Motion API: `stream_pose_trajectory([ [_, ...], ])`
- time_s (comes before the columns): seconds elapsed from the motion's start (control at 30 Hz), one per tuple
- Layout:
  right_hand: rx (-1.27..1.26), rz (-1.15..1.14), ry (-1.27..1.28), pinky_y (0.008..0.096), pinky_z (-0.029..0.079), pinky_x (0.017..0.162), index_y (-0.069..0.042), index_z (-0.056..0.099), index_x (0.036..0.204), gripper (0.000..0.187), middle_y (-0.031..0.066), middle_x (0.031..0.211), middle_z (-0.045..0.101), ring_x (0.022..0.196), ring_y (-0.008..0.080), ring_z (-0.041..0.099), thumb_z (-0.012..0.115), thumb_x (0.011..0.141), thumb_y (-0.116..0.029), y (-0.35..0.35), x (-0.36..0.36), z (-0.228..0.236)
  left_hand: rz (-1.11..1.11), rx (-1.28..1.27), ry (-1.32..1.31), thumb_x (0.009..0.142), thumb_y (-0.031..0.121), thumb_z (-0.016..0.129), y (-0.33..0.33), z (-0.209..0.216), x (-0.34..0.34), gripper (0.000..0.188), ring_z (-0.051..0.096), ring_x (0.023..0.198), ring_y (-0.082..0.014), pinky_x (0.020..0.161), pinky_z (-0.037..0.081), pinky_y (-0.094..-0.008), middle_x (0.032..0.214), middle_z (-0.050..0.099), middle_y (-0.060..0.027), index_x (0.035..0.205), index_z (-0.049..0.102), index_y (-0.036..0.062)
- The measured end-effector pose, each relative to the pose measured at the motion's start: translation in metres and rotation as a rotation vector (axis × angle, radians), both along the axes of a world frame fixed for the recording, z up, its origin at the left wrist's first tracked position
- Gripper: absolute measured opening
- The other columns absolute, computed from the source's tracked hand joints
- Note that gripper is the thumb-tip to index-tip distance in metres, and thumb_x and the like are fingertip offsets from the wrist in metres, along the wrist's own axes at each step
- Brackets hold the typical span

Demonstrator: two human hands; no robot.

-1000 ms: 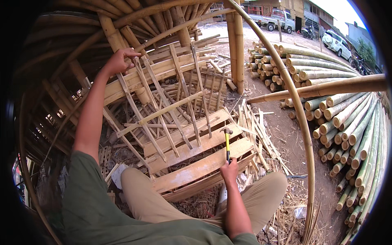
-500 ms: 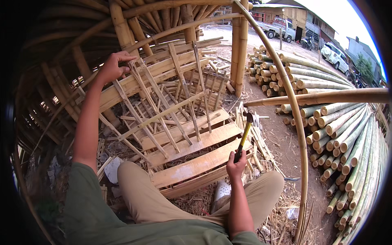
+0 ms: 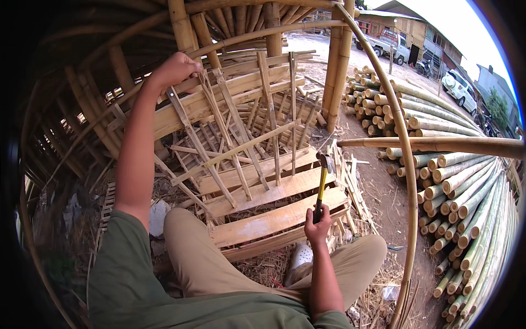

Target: The person aligns bamboo strips on a wooden base and fastens them together by driving nails with a hammer.

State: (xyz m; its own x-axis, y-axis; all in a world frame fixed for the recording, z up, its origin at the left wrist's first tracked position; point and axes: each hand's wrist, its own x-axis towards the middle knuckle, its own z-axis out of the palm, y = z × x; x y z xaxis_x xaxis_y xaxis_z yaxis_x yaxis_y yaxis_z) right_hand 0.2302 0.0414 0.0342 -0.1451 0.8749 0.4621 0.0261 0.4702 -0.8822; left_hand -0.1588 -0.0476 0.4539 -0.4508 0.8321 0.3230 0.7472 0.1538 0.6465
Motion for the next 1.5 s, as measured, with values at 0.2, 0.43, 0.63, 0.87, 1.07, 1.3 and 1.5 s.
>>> stream_pose_trajectory([
  [0.2,-0.016,0.007,-0.057,0.0222,0.033,0.050,-0.003,0.056,0.104,0.022,-0.0048,0.064,0.049,0.055,0.0037,0.044,0.070,0.091,-0.015,-0.001,0.003,-0.006,0.080,-0.219,0.107,0.087,0.009,0.062,0.004,0.007,0.005,0.019,0.068,0.071,-0.0164,0.060,0.060,-0.0358,0.076,0.072,-0.0182,0.087,0.073,-0.0078],
  [0.43,0.024,0.063,-0.011,0.0232,0.035,0.048,-0.003,0.056,0.101,0.019,-0.0037,0.060,0.050,0.052,0.0044,0.046,0.069,0.092,-0.012,-0.004,-0.003,-0.005,-0.031,0.152,0.116,0.091,0.016,0.064,0.022,-0.009,-0.023,0.026,0.069,0.064,-0.0178,0.058,0.059,-0.0331,0.076,0.071,-0.0137,0.087,0.072,-0.0080],
  [0.63,0.030,0.103,0.000,0.0221,0.035,0.048,-0.004,0.054,0.101,0.018,-0.0039,0.061,0.051,0.052,0.0033,0.047,0.068,0.093,-0.011,-0.007,-0.001,0.007,0.071,0.067,0.008,0.085,0.049,0.073,0.011,-0.006,0.004,0.060,0.070,0.073,-0.0261,0.056,0.060,-0.0386,0.090,0.069,-0.0219,0.095,0.071,-0.0101],
  [0.87,0.061,0.195,0.047,0.0216,0.030,0.048,-0.003,0.055,0.101,0.013,-0.0060,0.061,0.047,0.053,0.0016,0.040,0.063,0.098,-0.013,-0.009,-0.007,0.021,0.146,-0.175,0.101,0.078,0.071,0.067,0.010,-0.002,0.025,0.085,0.070,0.081,-0.0195,0.070,0.062,-0.0386,0.092,0.070,-0.0158,0.109,0.067,-0.0079],
  [1.07,0.217,0.202,-0.148,0.0259,0.035,0.052,0.000,0.054,0.106,0.010,0.0021,0.066,0.052,0.057,0.0082,0.044,0.058,0.098,-0.007,-0.001,-0.005,0.088,0.051,-0.252,0.056,0.077,0.071,0.067,0.008,0.004,0.034,0.081,0.067,0.098,-0.0223,0.078,0.060,-0.0427,0.109,0.068,-0.0112,0.123,0.066,0.0045],
  [1.3,0.410,0.101,-0.346,0.0373,0.045,0.056,-0.002,0.062,0.103,0.016,0.0151,0.065,0.058,0.054,0.0275,0.054,0.062,0.097,-0.017,-0.001,-0.010,0.245,-0.068,-0.259,-0.001,0.076,0.067,0.071,-0.010,0.008,0.043,0.077,0.061,0.109,-0.0215,0.076,0.058,-0.0419,0.119,0.064,-0.0096,0.123,0.067,0.0064],
  [1.5,0.542,0.177,-0.523,0.0367,0.040,0.052,0.001,0.065,0.101,0.028,0.0136,0.058,0.054,0.050,0.0226,0.051,0.059,0.100,-0.027,0.015,-0.031,0.334,-0.100,-0.274,-0.033,0.076,0.065,0.074,-0.008,0.009,0.034,0.076,0.058,0.115,-0.0227,0.075,0.058,-0.0410,0.121,0.063,-0.0117,0.122,0.067,0.0040],
])
